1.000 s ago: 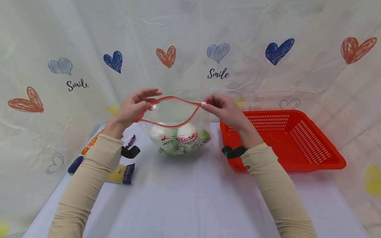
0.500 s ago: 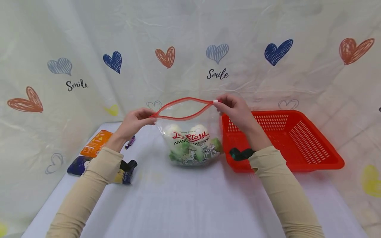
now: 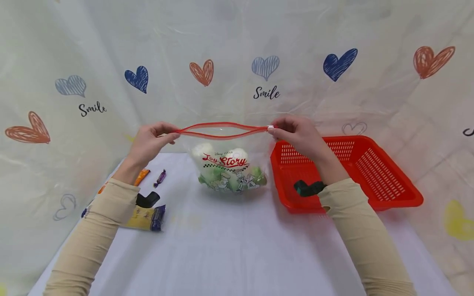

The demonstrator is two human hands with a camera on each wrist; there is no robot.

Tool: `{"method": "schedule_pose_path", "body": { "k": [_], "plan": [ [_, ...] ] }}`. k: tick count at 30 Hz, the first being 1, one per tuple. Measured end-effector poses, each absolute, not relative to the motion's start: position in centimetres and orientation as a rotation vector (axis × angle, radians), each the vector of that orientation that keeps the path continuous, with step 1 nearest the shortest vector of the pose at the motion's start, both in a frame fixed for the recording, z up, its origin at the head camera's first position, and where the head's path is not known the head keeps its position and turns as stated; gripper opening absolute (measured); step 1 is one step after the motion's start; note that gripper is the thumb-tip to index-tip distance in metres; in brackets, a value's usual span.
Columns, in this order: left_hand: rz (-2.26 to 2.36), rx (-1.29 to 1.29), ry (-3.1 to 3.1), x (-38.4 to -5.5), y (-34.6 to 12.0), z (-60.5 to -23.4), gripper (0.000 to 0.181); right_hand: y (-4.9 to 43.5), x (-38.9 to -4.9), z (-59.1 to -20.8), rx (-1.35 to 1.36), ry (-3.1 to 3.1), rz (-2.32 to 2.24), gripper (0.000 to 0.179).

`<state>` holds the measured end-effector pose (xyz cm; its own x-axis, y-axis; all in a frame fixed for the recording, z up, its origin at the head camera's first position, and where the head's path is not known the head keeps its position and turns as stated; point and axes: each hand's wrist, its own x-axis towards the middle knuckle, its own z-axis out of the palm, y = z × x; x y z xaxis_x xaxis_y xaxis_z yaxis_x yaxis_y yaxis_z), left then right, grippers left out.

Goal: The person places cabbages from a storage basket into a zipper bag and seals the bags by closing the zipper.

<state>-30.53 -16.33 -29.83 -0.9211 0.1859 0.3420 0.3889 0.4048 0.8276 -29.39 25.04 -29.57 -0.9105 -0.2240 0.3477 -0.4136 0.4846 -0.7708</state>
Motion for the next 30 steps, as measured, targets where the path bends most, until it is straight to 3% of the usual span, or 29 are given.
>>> {"method": "schedule_pose_path", "body": {
  "k": [14,30],
  "plan": [
    [-1.709,-0.611,-2.523,-32.0,-16.9,-30.2,0.036,24.4,-30.3,-31.6,0.531,-2.555,1.610,0.035],
    [-1.518,-1.193,-2.422,-31.5,-5.4,-26.2,0.033,23.8,-30.1,-31.7,0.546,-2.456,1.739,0.030]
  ]
}}
